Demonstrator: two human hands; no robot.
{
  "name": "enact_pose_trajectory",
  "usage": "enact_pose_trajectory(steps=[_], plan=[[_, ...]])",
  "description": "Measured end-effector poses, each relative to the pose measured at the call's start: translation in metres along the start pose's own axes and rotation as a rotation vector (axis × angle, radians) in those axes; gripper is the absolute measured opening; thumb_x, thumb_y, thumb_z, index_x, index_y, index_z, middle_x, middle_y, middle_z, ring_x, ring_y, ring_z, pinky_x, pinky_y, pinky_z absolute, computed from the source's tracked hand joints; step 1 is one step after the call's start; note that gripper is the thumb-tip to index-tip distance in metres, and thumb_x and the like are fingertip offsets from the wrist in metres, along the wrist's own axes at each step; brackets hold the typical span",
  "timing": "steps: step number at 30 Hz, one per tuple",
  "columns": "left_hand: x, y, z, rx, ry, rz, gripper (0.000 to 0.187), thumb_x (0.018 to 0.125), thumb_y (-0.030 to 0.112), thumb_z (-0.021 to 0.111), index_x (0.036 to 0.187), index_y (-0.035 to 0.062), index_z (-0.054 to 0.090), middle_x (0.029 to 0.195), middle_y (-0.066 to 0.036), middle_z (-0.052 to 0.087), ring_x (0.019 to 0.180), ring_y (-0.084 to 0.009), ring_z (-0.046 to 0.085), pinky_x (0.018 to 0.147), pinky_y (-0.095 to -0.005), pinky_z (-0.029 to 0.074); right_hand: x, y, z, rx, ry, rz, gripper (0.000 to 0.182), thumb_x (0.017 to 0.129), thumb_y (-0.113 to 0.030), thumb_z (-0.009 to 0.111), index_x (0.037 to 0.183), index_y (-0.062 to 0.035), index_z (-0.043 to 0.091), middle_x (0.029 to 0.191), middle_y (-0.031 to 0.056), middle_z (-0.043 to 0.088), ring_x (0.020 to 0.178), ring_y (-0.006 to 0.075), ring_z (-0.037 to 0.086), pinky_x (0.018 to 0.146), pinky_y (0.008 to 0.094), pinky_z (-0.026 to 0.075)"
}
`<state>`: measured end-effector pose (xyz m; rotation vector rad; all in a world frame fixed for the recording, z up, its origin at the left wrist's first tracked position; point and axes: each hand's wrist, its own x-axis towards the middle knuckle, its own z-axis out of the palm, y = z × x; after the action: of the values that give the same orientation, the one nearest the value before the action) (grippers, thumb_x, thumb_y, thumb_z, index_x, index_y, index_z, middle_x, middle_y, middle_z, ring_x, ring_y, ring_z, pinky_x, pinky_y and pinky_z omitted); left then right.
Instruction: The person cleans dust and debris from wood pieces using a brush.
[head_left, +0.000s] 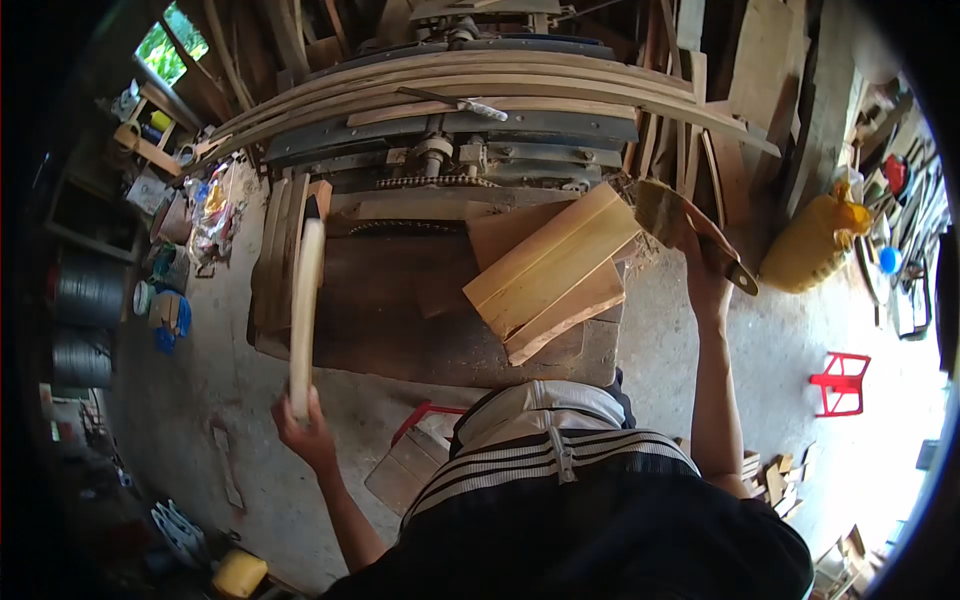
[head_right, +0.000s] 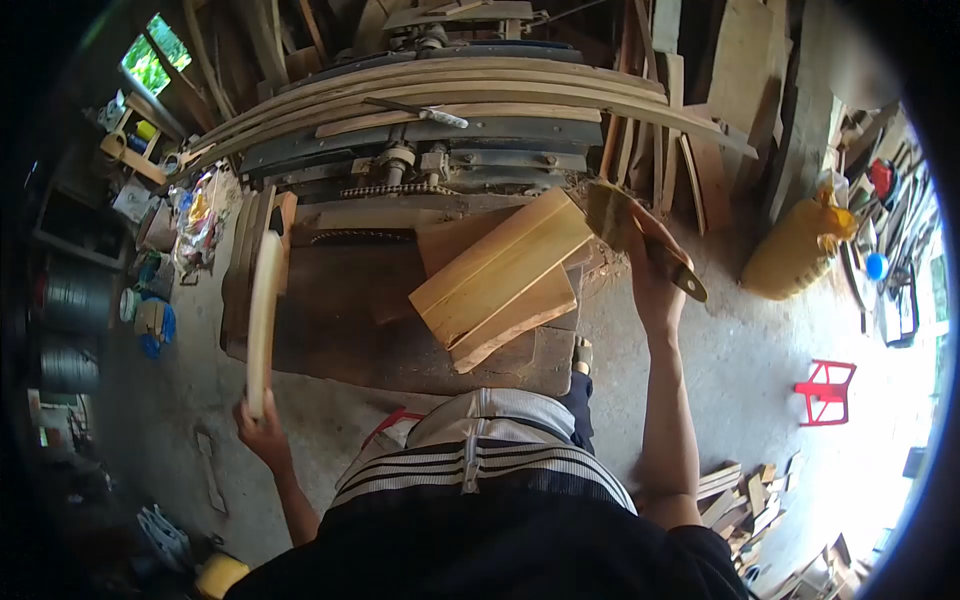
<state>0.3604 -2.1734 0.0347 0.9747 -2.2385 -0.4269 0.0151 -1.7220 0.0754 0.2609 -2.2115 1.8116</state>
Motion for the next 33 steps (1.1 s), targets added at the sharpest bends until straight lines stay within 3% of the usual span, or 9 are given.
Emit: enact_pose_trajectory(steps=[5, 13, 18, 19, 22, 23, 25, 27, 33], plan=[[-0.039, 0.009, 0.017, 0.247, -0.138, 0.545, 0.037, 0.088, 0.012, 0.066, 0.123, 0.0006, 0.063, 0.128, -0.018, 0.062, 0.117, -0.0370, 0.059, 0.100, -0.0486, 0.047, 0.005, -0.009, 0.018, 0.051, -0.036, -0.024, 0.028, 0.097, -0.009, 0.061, 0.123, -0.0033, 0.066, 0.103, 0.0037, 0.071, 0.093, 0.0062, 0.061, 0.083, 0.0232, 0.049], [-0.032, 0.084, 0.070, 0.303, -0.551, 0.515, 0.086, 0.088, 0.037, 0.067, 0.151, -0.0033, 0.024, 0.156, -0.024, 0.026, 0.144, -0.0388, 0.026, 0.116, -0.0538, 0.019, 0.009, -0.028, 0.026, -0.031, -0.109, -0.194, 0.028, 0.093, -0.005, 0.065, 0.121, -0.0042, 0.068, 0.098, 0.0062, 0.074, 0.086, 0.0067, 0.066, 0.077, 0.0222, 0.052], [-0.031, 0.183, 0.122, -0.165, -0.536, 0.588, 0.111, 0.072, 0.054, 0.078, 0.149, -0.0055, 0.024, 0.151, -0.026, 0.032, 0.138, -0.0418, 0.034, 0.111, -0.0581, 0.024, -0.015, -0.021, 0.044, -0.253, -0.337, -0.122, 0.026, 0.094, -0.012, 0.066, 0.117, -0.0014, 0.068, 0.093, 0.0077, 0.073, 0.081, 0.0091, 0.066, 0.073, 0.0274, 0.055], [-0.036, 0.193, 0.133, -0.173, -0.534, 0.603, 0.111, 0.072, 0.054, 0.078, 0.149, -0.0055, 0.024, 0.151, -0.026, 0.032, 0.138, -0.0418, 0.034, 0.111, -0.0581, 0.024, -0.028, -0.035, 0.058, -0.168, -0.467, 0.095, 0.026, 0.093, -0.011, 0.066, 0.116, -0.0003, 0.068, 0.093, 0.0096, 0.073, 0.081, 0.0104, 0.067, 0.072, 0.0277, 0.055], [-0.039, 0.201, 0.166, -0.266, -0.563, 0.521, 0.115, 0.065, 0.037, 0.088, 0.148, -0.0072, 0.023, 0.140, -0.028, 0.040, 0.129, -0.0425, 0.042, 0.105, -0.0519, 0.037, -0.057, -0.067, 0.076, 0.003, -0.724, 0.001, 0.022, 0.092, -0.017, 0.065, 0.110, -0.0050, 0.071, 0.092, 0.0097, 0.073, 0.082, 0.0158, 0.069, 0.075, 0.0308, 0.055], [-0.038, 0.203, 0.166, -0.278, -0.573, 0.546, 0.115, 0.065, 0.037, 0.088, 0.148, -0.0072, 0.023, 0.140, -0.028, 0.040, 0.129, -0.0425, 0.042, 0.105, -0.0519, 0.037, -0.053, -0.047, 0.076, -0.090, -0.639, -0.346, 0.022, 0.093, -0.016, 0.064, 0.111, -0.0047, 0.070, 0.096, 0.0099, 0.073, 0.082, 0.0149, 0.069, 0.075, 0.0313, 0.055], [-0.042, 0.200, 0.160, -0.295, -0.540, 0.439, 0.115, 0.064, 0.036, 0.089, 0.148, -0.0077, 0.023, 0.138, -0.029, 0.040, 0.127, -0.0436, 0.043, 0.106, -0.0493, 0.038, -0.032, -0.008, 0.053, 0.057, -0.634, 0.149, 0.021, 0.093, -0.013, 0.063, 0.111, -0.0051, 0.070, 0.099, 0.0086, 0.072, 0.083, 0.0133, 0.068, 0.076, 0.0306, 0.056], [-0.042, 0.198, 0.159, -0.341, -0.596, 0.361, 0.116, 0.063, 0.035, 0.089, 0.147, -0.0079, 0.023, 0.138, -0.030, 0.040, 0.128, -0.0432, 0.043, 0.107, -0.0493, 0.036, 0.008, 0.020, 0.021, 0.234, -0.447, 0.238, 0.020, 0.094, -0.011, 0.062, 0.112, -0.0053, 0.070, 0.097, 0.0067, 0.072, 0.084, 0.0127, 0.068, 0.075, 0.0296, 0.056], [-0.038, 0.194, 0.162, -0.345, -0.601, 0.439, 0.111, 0.066, 0.033, 0.088, 0.149, -0.0032, 0.023, 0.138, -0.028, 0.040, 0.128, -0.0425, 0.042, 0.106, -0.0487, 0.036, 0.026, -0.006, 0.007, -0.557, -0.144, -0.434, 0.031, 0.081, -0.001, 0.066, 0.111, -0.0090, 0.071, 0.100, 0.0092, 0.073, 0.086, 0.0208, 0.071, 0.073, 0.0299, 0.057]])
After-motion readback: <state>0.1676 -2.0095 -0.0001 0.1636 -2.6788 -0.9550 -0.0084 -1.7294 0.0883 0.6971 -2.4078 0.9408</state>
